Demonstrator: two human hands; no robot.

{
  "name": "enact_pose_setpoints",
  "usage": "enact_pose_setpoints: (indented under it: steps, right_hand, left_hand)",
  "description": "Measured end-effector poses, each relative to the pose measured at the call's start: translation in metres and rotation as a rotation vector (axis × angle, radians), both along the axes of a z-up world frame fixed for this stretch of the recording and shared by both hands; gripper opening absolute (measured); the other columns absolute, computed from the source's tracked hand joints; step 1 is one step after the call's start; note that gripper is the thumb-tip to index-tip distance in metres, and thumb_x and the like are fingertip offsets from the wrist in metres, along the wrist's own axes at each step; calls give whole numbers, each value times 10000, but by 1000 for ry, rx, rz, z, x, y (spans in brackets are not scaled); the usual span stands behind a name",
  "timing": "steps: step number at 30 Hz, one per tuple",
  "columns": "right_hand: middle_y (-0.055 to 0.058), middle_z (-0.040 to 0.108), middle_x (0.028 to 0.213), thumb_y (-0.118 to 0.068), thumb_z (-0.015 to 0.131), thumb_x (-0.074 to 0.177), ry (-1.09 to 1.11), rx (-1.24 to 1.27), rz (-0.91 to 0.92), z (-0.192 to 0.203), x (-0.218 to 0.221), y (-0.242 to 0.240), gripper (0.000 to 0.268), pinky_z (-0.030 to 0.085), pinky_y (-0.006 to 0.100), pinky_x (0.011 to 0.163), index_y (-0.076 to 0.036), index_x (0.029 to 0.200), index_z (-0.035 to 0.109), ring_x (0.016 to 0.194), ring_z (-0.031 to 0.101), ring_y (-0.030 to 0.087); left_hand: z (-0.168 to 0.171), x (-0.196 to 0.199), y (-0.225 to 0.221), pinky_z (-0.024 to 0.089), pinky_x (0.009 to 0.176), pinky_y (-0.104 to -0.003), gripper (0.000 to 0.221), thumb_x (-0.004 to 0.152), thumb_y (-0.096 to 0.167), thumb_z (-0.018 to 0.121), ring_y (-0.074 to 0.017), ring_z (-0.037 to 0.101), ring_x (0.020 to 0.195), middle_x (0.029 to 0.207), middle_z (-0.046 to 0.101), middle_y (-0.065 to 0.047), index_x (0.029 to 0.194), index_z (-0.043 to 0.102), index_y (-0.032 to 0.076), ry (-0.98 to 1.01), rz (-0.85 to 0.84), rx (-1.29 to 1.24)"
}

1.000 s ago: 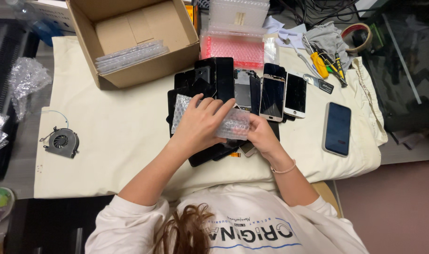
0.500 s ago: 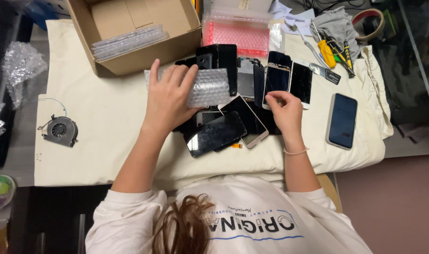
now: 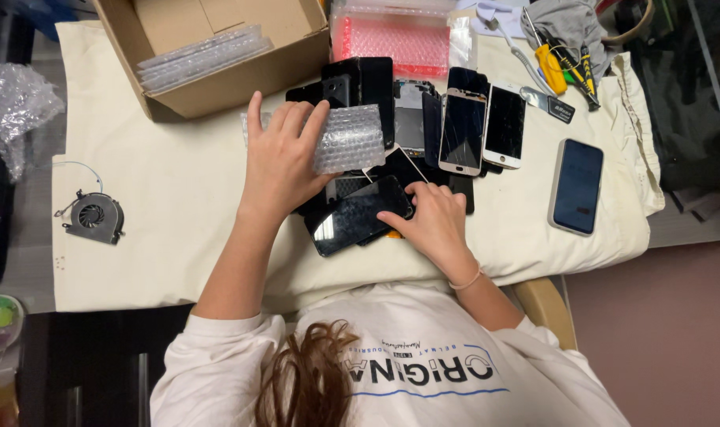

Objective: The person places a bubble wrap sleeve onto a stack of mobile phone screens and places them into a cardboard box on a workbench.

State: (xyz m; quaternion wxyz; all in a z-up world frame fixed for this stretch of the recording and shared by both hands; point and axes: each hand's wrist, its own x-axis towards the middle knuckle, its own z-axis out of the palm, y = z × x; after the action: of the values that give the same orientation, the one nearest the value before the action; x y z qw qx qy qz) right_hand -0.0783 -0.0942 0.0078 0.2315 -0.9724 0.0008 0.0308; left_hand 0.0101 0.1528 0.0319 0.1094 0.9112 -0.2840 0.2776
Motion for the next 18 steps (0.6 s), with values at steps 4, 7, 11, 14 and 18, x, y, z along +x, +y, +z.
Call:
enact_pose_setpoints:
  steps: [4, 7, 11, 14, 18]
  right_hand:
    - [185, 728, 938, -468, 846, 772, 133, -50, 41, 1, 9, 7, 619, 438, 461, 847, 4, 1124, 658, 956, 685, 368]
    - [203, 713, 870, -449, 867, 754, 202, 34, 23, 0, 15, 7, 607, 486, 498, 808, 12, 1070, 631, 906, 698, 417]
    - [93, 684, 757, -339, 865, 796, 259, 338, -50, -35, 26, -14, 473, 525, 383, 658, -42, 1027, 580, 698, 708, 281]
    - [98, 732, 789, -210, 779, 890, 341, 675, -125, -63, 27, -20, 337, 577, 316, 572, -60, 1070, 535, 590, 714, 201]
    - [159, 745, 849, -73, 696, 955, 442, 1144, -197, -102, 31, -28, 274, 661, 384, 637, -43, 1106, 469, 661, 761, 241]
  left_hand:
    - [-1, -2, -1, 160, 1187, -685, 997, 551, 444, 1014, -317, 619, 1202, 1185, 664, -145, 1383, 634, 48, 10, 3, -10]
    - [-1, -1, 2, 163, 1192, -680, 1000, 539, 437, 1015, -311, 617, 1206, 1184, 663, -141, 1379, 634, 52, 11, 8, -10]
    - [-4, 0, 8, 153, 1199, -677, 1019, 524, 420, 1014, -305, 615, 1205, 1196, 652, -131, 1391, 621, 57, 20, 20, -14]
    - [-8, 1, 11, 144, 1198, -678, 1006, 541, 426, 1013, -305, 612, 1208, 1202, 648, -130, 1391, 622, 56, 26, 29, -20]
    - [-8, 1, 13, 137, 1195, -685, 1003, 549, 426, 1009, -311, 610, 1210, 1208, 645, -131, 1395, 621, 52, 49, 28, -30]
